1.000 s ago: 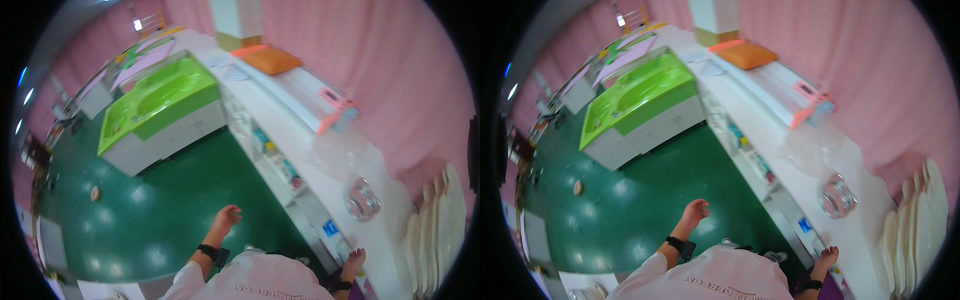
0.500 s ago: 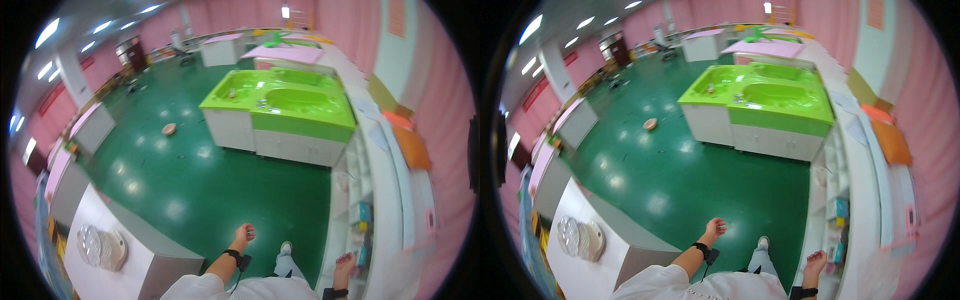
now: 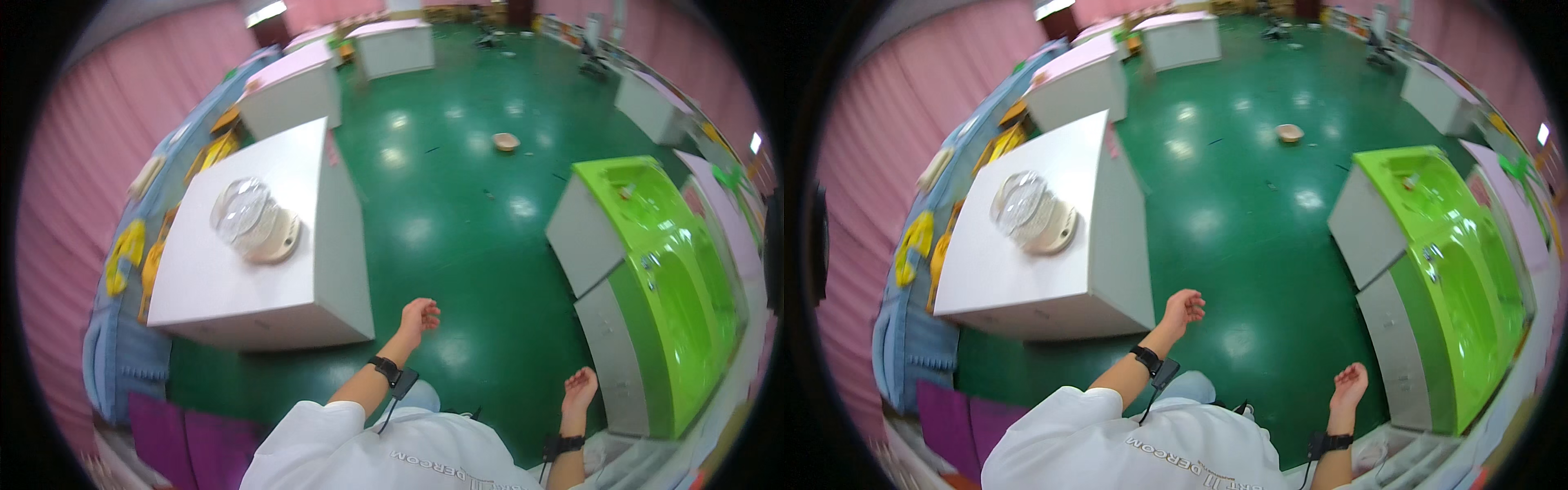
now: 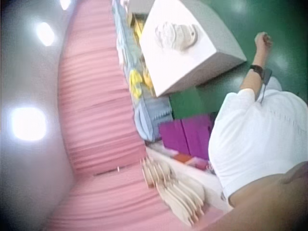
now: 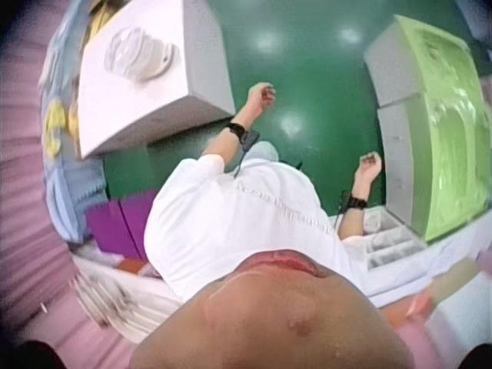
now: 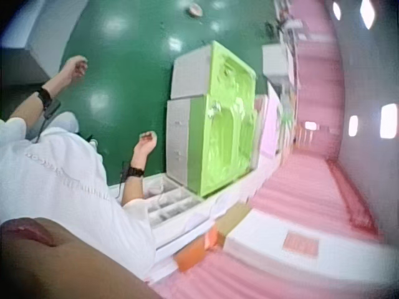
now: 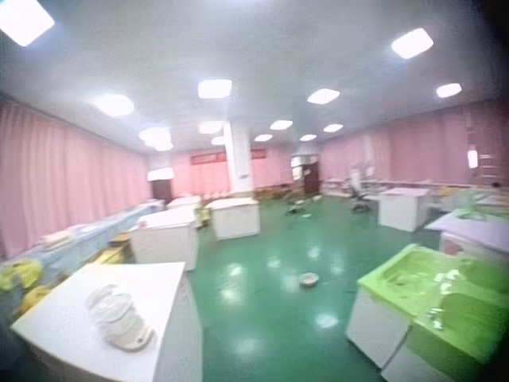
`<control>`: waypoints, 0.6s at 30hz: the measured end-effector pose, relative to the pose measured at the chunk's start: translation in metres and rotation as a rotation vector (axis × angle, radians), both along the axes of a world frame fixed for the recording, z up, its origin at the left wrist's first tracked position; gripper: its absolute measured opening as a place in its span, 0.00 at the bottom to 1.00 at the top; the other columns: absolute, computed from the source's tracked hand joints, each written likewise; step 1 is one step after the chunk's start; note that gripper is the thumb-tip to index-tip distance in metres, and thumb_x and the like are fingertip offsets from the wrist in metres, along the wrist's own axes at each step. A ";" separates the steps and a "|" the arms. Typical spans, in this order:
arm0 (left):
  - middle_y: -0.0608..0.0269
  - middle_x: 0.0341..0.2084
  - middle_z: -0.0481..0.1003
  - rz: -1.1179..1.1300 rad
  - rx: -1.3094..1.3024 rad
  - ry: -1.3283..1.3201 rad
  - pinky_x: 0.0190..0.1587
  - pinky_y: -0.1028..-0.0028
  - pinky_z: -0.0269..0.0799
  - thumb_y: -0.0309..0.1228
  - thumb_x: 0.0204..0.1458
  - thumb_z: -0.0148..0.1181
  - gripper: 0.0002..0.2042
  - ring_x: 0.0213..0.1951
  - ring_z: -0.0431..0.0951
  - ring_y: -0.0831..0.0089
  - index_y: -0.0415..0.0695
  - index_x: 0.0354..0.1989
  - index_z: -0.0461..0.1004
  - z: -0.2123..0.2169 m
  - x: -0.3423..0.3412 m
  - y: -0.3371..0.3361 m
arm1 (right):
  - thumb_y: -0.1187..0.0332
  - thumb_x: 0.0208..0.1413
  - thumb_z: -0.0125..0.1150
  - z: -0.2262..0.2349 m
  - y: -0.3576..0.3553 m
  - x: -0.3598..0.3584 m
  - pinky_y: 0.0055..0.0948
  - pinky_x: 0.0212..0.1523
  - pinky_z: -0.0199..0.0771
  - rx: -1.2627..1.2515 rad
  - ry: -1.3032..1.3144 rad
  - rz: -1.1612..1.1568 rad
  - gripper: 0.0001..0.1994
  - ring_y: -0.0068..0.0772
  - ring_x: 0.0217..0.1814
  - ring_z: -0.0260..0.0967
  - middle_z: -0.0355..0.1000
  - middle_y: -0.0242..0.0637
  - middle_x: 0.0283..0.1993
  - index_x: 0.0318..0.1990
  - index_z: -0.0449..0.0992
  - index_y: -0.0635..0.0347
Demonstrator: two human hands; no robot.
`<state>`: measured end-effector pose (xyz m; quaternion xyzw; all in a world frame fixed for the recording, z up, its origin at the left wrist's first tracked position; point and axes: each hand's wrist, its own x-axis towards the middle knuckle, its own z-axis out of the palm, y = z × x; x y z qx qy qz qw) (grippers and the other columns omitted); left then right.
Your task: The person picks up a wooden chair and places it next to others, stacks baby bathtubs one on top of another on a counter, and moves a bear-shaped metal tray by hand.
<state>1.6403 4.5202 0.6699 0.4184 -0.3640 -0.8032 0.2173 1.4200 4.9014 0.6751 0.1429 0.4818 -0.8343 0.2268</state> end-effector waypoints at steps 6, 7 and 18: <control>0.60 0.25 0.74 0.309 -0.114 0.002 0.24 0.75 0.69 0.36 0.52 0.52 0.10 0.21 0.73 0.72 0.42 0.33 0.70 0.019 0.057 -0.062 | 0.63 0.53 0.51 0.018 -0.181 -0.090 0.24 0.27 0.62 -0.045 0.044 0.256 0.07 0.23 0.24 0.59 0.62 0.28 0.23 0.29 0.67 0.54; 0.60 0.24 0.74 0.368 -0.148 -0.021 0.23 0.75 0.69 0.36 0.52 0.52 0.10 0.20 0.73 0.72 0.41 0.33 0.70 0.016 0.068 -0.075 | 0.63 0.53 0.51 0.018 -0.214 -0.093 0.24 0.27 0.62 -0.049 0.044 0.280 0.07 0.23 0.24 0.59 0.62 0.28 0.23 0.29 0.67 0.54; 0.61 0.29 0.72 0.987 -0.008 -0.107 0.28 0.69 0.68 0.40 0.53 0.48 0.12 0.26 0.72 0.69 0.44 0.34 0.67 -0.033 0.099 -0.237 | 0.63 0.54 0.50 -0.006 -0.470 -0.151 0.27 0.29 0.66 0.053 -0.099 0.755 0.08 0.26 0.28 0.64 0.67 0.30 0.28 0.37 0.70 0.56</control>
